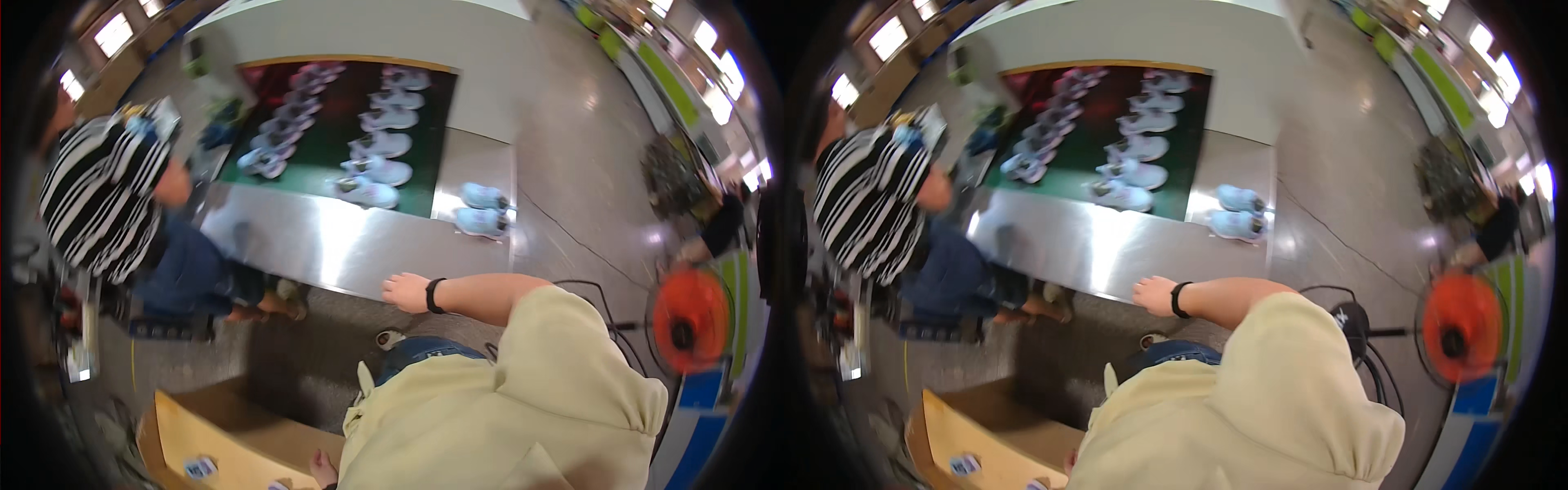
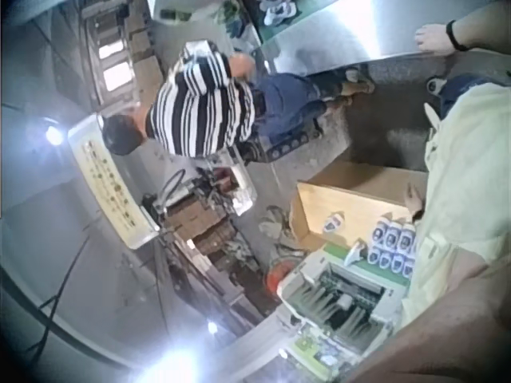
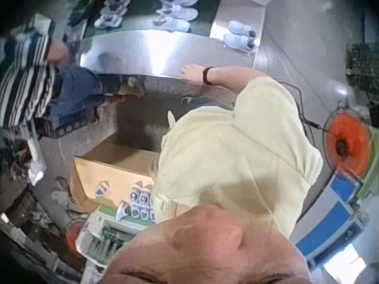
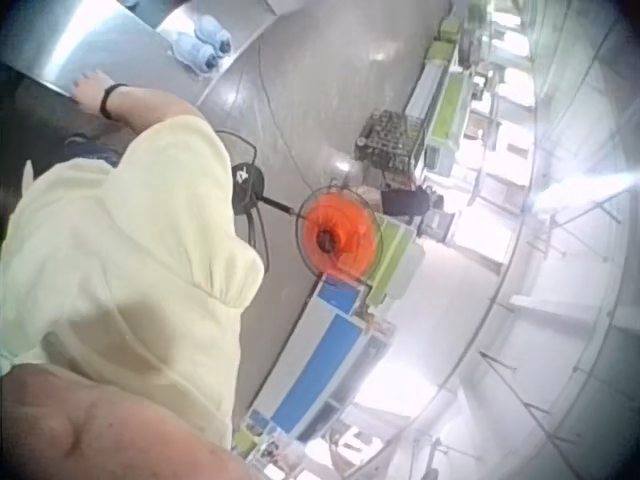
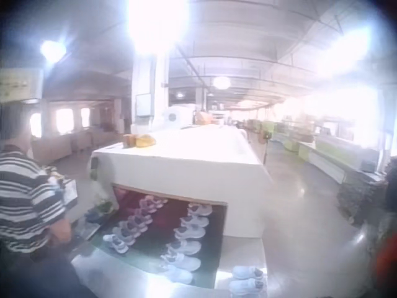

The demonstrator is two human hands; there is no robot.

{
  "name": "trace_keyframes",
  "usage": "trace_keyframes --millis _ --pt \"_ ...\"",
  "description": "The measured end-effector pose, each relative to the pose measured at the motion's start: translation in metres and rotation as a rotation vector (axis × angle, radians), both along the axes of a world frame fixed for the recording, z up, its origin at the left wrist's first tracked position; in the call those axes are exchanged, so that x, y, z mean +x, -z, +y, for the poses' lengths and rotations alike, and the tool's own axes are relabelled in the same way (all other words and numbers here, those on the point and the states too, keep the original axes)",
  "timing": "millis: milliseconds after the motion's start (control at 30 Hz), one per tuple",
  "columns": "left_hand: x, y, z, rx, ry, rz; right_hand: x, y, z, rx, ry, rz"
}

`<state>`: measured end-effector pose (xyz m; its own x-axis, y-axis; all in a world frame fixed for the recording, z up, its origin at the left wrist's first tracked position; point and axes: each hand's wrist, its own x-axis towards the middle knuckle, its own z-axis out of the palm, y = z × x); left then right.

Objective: The person picks up light blue sneakers from a table, inspects them by turning them over and checking the interior, and places them onto a conveyor belt. The person repeats this process for multiple pairs of shoes in a factory setting.

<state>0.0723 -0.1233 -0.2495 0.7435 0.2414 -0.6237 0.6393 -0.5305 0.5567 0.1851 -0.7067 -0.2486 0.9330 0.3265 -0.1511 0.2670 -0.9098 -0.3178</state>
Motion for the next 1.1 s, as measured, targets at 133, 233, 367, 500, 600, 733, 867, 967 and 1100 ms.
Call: trace_keyframes --millis 133,233,367,500,600,733,867,967,1100 --pt "-0.005 -0.035 -0.014 0.282 0.070 -0.476 0.046 -0.018 0.080 0.053 -0.199 0.320" --pt "0.010 -0.085 0.003 0.444 0.020 -0.627 0.049 0.000 0.126 0.089 -0.301 0.269" --pt "-0.063 -0.112 0.053 0.699 -0.203 -0.651 0.063 0.016 0.212 0.025 -0.448 0.441" --pt "-0.123 -0.111 0.092 0.793 -0.495 -0.467 0.102 0.017 0.322 -0.084 -0.710 0.536" --pt "-0.133 -0.101 0.107 0.785 -0.621 -0.282 0.114 -0.018 0.422 -0.082 -0.879 0.390" --pt "-0.132 -0.077 0.111 0.659 -0.718 -0.119 0.124 -0.025 0.546 0.260 -0.956 0.306" --pt "-0.126 -0.071 0.116 0.655 -0.740 -0.078 0.144 -0.019 0.714 0.388 -0.875 0.155" --pt "-0.130 -0.071 0.120 0.660 -0.709 -0.133 0.170 -0.003 0.827 0.652 -0.687 0.114" --pt "-0.125 -0.078 0.130 0.571 -0.789 -0.164 0.194 0.036 0.886 0.857 -0.483 0.284"
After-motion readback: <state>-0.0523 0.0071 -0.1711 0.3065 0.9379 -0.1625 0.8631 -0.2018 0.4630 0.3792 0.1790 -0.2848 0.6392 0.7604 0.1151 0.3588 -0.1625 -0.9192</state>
